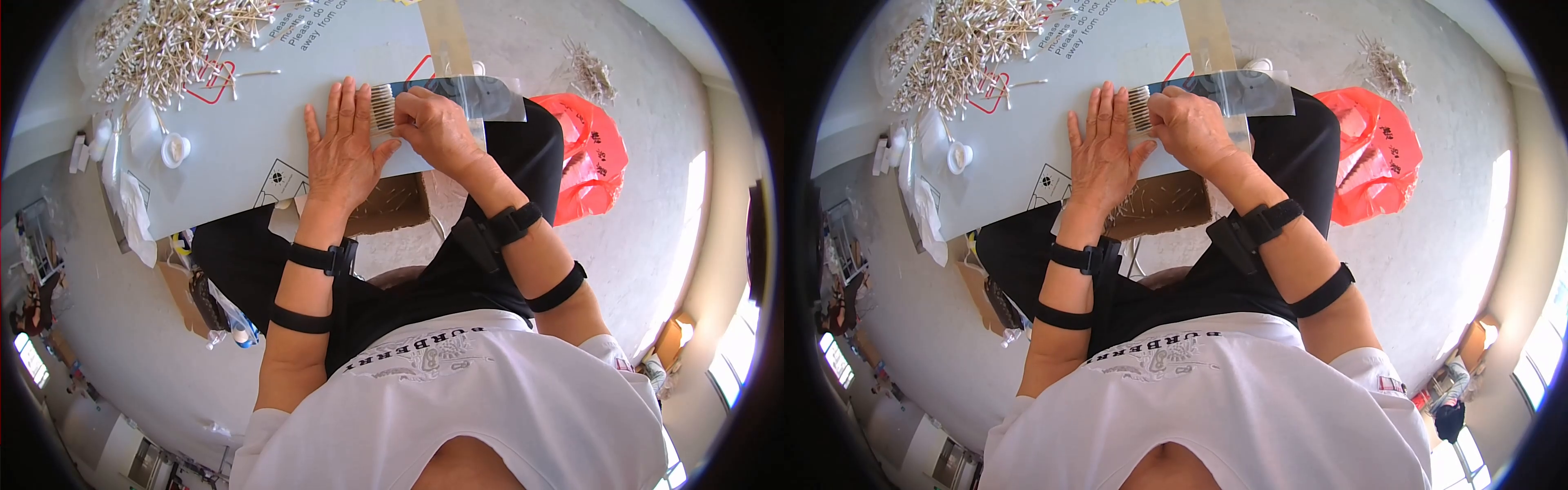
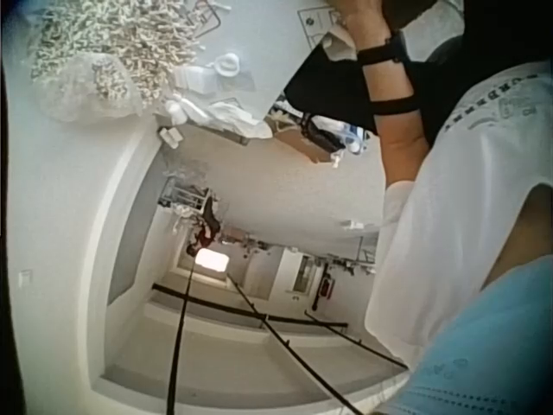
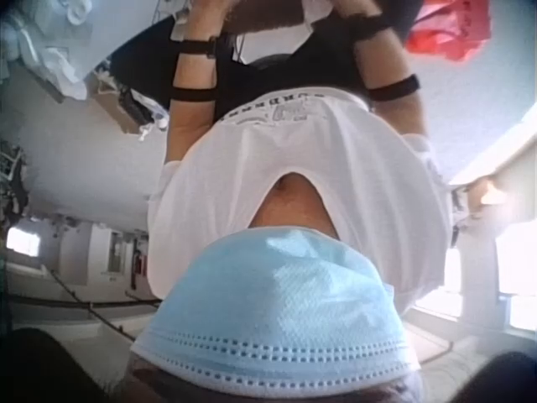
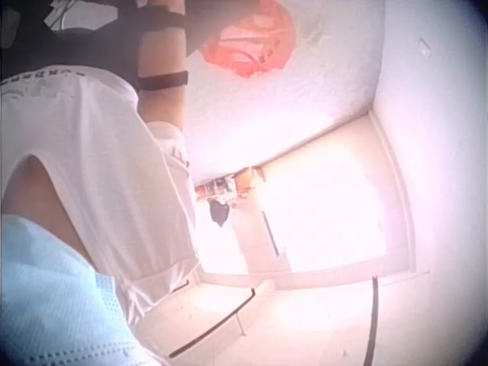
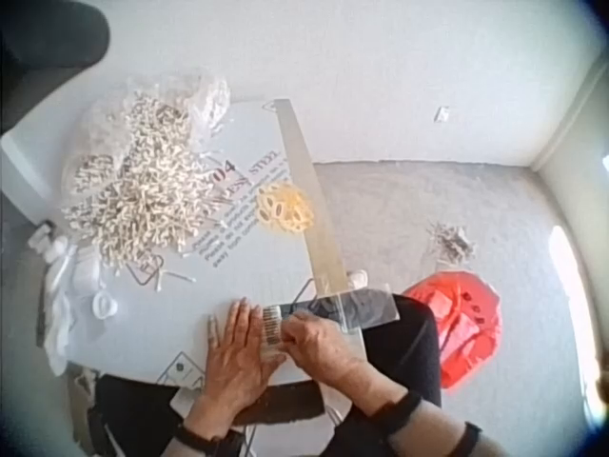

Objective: Manually organizing and aligning cotton swabs on a plastic sheet for packaging.

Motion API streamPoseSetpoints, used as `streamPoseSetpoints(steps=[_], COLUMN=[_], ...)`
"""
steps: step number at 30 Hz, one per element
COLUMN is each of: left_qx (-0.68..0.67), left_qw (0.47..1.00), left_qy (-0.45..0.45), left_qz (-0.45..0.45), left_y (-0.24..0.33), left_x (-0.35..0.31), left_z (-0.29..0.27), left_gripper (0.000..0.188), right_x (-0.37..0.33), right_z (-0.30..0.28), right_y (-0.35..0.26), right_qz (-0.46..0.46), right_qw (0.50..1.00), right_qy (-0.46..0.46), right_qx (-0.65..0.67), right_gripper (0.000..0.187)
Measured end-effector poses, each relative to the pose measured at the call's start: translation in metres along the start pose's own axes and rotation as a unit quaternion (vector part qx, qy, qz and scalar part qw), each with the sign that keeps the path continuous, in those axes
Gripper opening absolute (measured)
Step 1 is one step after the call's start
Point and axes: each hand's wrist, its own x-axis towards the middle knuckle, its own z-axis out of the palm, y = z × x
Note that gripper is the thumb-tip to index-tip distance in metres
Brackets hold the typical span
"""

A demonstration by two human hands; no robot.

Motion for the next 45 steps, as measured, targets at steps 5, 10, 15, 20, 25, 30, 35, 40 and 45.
streamPoseSetpoints(steps=[5,10,15,20,25,30,35,40,45], left_qx=[-0.001,-0.007,-0.006,0.004,0.005,-0.005,-0.006,-0.001,-0.001], left_qw=[1.0,1.0,1.0,1.0,1.0,1.0,1.0,1.0,1.0], left_qy=[-0.005,0.003,0.008,-0.007,-0.003,0.014,0.01,-0.003,-0.002], left_qz=[0.005,0.0,0.002,0.004,0.004,0.003,0.002,-0.001,-0.003], left_y=[0.0,0.0,0.0,-0.001,-0.001,0.0,0.0,0.001,0.001], left_x=[0.002,0.003,0.003,0.002,0.003,0.003,0.003,0.003,0.003], left_z=[-0.003,0.0,-0.001,0.0,0.001,0.0,-0.002,-0.003,-0.001], left_gripper=[0.078,0.078,0.079,0.082,0.081,0.08,0.079,0.078,0.079], right_x=[0.003,-0.01,-0.017,-0.018,-0.018,-0.018,-0.019,-0.018,-0.017], right_z=[0.001,0.001,0.007,0.01,0.012,0.011,0.009,0.009,0.012], right_y=[0.0,0.003,0.003,0.007,0.008,0.007,0.009,0.005,0.005], right_qz=[0.041,0.036,0.002,-0.016,-0.026,-0.051,-0.069,-0.011,-0.019], right_qw=[0.999,0.996,0.994,0.992,0.991,0.992,0.993,0.99,0.99], right_qy=[0.023,0.05,0.1,0.113,0.118,0.114,0.094,0.123,0.128], right_qx=[0.002,0.067,0.053,0.061,0.055,0.036,0.025,0.071,0.047], right_gripper=[0.021,0.017,0.015,0.014,0.011,0.008,0.007,0.009,0.014])
